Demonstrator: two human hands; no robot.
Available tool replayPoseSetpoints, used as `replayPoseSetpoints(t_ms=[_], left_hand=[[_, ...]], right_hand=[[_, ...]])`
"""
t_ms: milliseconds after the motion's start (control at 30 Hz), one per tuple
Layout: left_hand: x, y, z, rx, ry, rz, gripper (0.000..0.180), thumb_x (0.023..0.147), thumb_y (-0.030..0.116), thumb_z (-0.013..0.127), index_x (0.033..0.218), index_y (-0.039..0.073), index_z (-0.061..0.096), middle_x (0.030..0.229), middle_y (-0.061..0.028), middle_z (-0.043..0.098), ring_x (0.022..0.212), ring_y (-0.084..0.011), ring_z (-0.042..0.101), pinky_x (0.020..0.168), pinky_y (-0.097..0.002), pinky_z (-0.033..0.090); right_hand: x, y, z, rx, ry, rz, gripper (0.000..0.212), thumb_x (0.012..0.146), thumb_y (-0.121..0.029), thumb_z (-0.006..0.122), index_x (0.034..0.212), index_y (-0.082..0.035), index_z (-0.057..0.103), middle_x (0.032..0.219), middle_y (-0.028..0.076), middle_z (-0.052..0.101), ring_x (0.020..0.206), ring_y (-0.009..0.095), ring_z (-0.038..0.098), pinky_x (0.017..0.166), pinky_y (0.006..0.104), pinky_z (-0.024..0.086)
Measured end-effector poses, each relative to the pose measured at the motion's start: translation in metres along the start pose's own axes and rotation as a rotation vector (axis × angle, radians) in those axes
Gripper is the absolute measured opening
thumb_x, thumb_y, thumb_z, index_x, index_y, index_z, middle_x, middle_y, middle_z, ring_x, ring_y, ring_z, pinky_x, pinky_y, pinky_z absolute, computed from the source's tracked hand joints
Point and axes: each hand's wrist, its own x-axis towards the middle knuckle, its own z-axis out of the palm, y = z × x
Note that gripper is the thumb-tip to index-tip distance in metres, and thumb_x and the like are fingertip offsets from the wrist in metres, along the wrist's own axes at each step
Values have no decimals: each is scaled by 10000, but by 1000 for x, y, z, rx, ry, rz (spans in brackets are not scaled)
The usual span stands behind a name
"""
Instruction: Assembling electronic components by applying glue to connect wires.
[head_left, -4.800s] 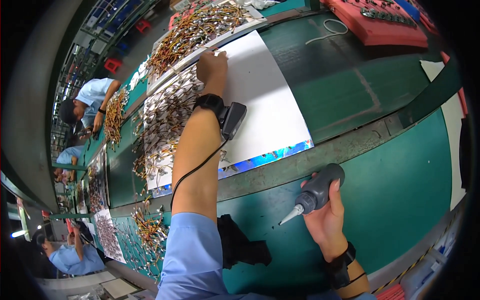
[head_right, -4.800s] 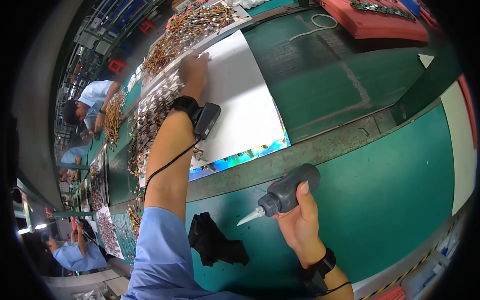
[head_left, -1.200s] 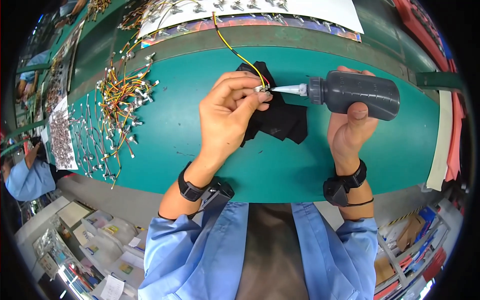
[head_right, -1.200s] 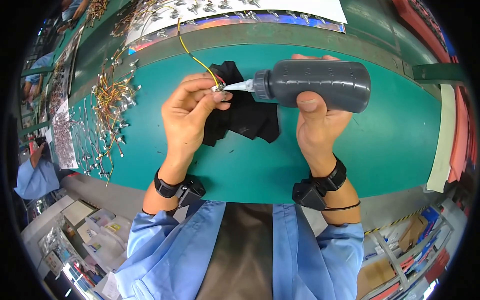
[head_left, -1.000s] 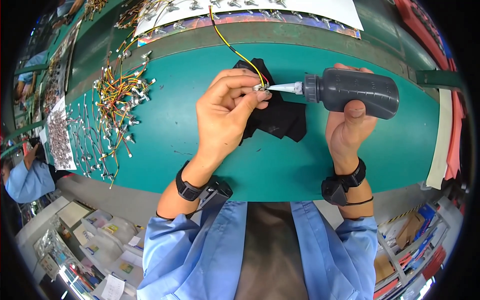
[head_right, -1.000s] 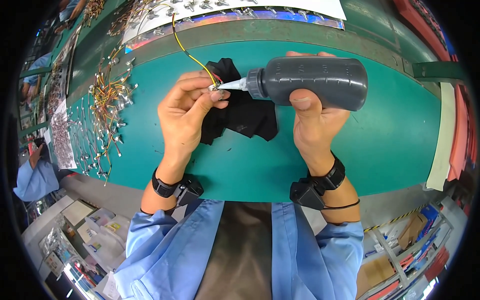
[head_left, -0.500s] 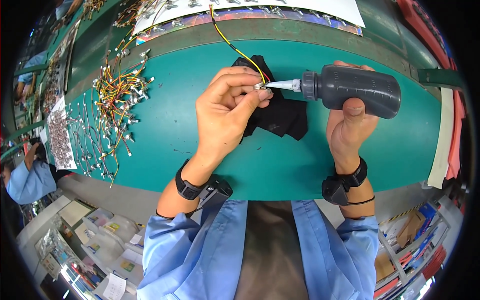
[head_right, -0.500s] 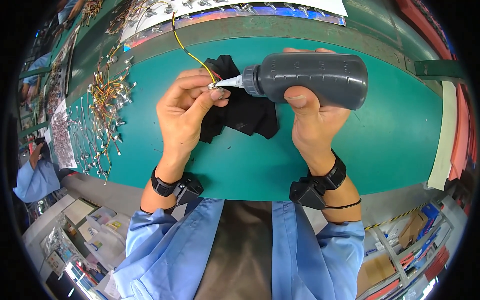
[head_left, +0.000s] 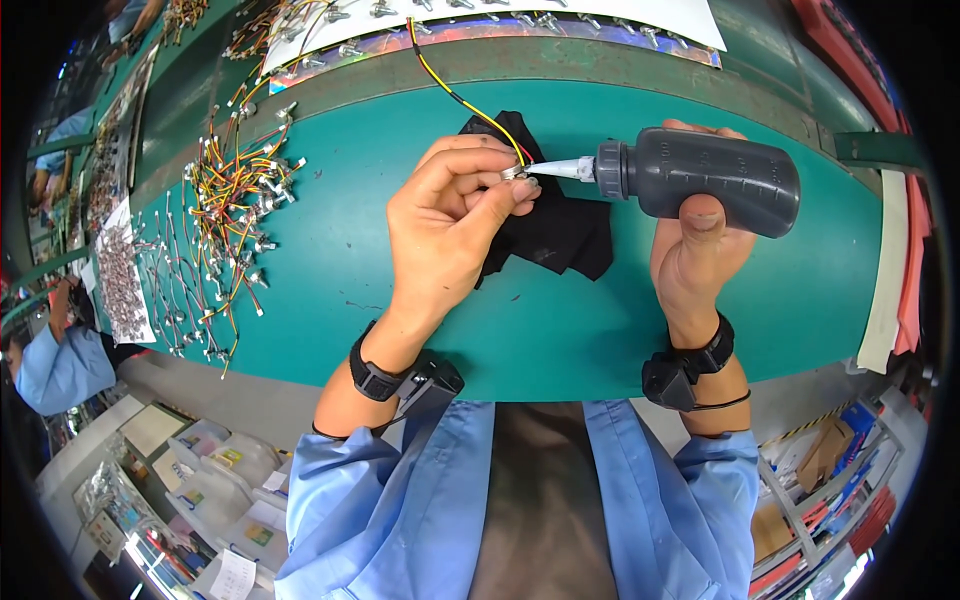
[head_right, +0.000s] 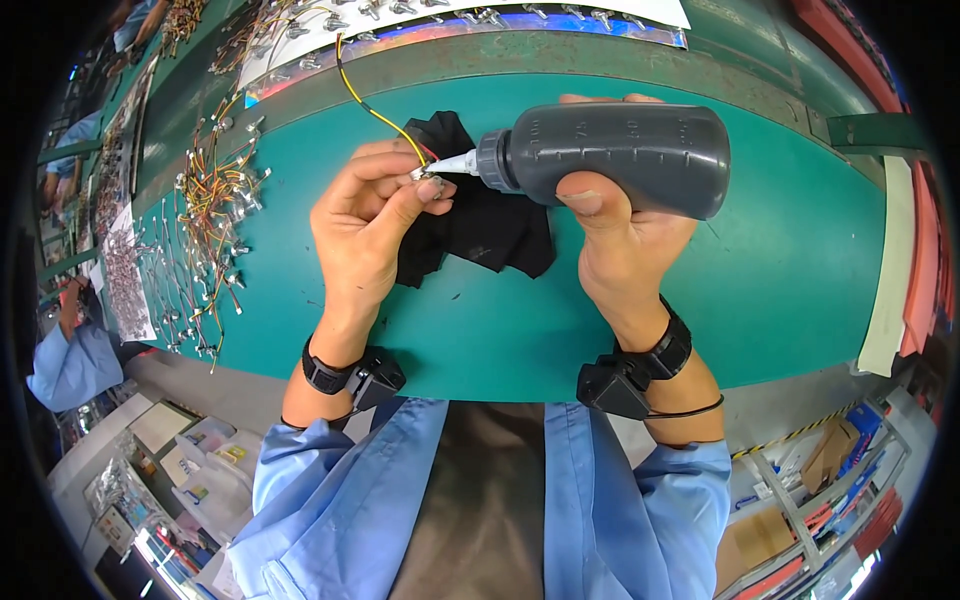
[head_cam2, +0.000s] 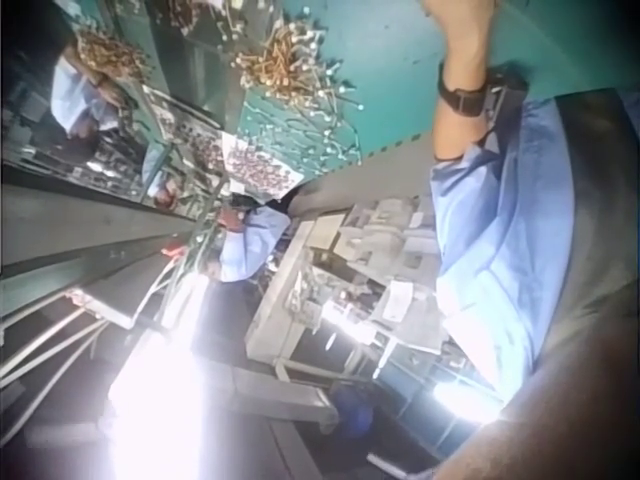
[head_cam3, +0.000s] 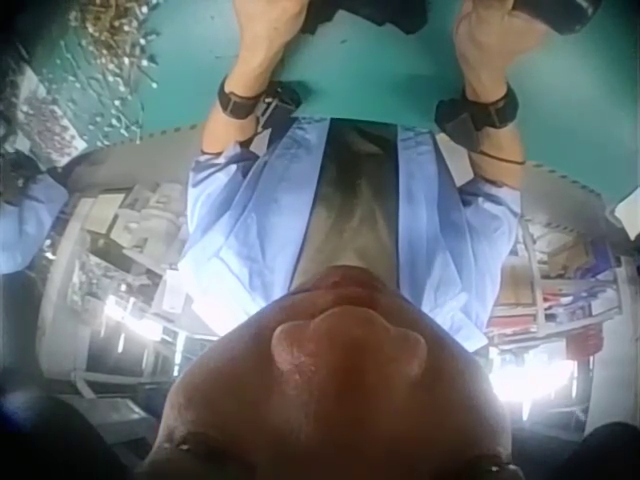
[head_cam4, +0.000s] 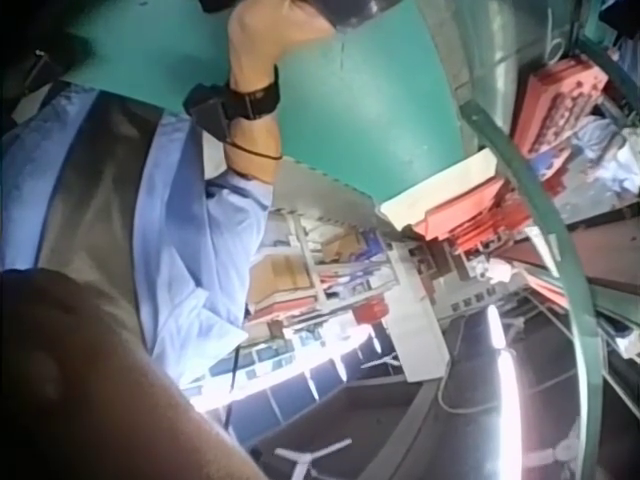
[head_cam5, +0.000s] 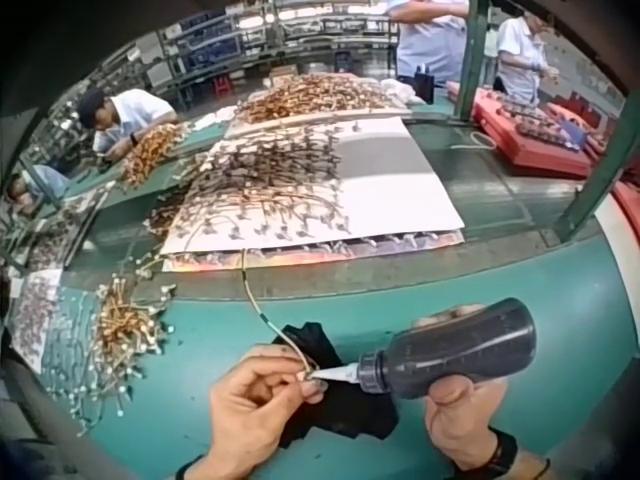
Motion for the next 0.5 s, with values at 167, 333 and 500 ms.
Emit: replayPoseSetpoints(t_ms=[167, 333, 500], left_hand=[[0, 0, -1, 0, 12, -11, 149, 745, -136, 546, 883, -82, 542, 981, -109, 479, 800, -193, 595, 683, -268, 540], [0, 0, 0, 3, 12, -14, 145, 746, -133, 545, 882, -83, 541, 975, -109, 483, 805, -198, 598, 681, -271, 541], [0, -1, -1, 7, 3, 6, 136, 753, -128, 541, 882, -84, 539, 974, -112, 485, 803, -199, 600, 680, -277, 542]], right_hand=[[1, 3, -1, 151, 5, -11, 646, 712, -207, 718, 1179, 38, 344, 1028, 168, 548, 1006, 261, 536, 841, 338, 452], [1, 3, -2, 155, 13, -7, 633, 712, -186, 718, 1177, 37, 350, 1018, 157, 554, 1001, 257, 538, 846, 340, 445], [2, 3, -1, 165, 15, -4, 619, 711, -167, 717, 1173, 36, 358, 1014, 151, 557, 1001, 256, 538, 847, 340, 444]])
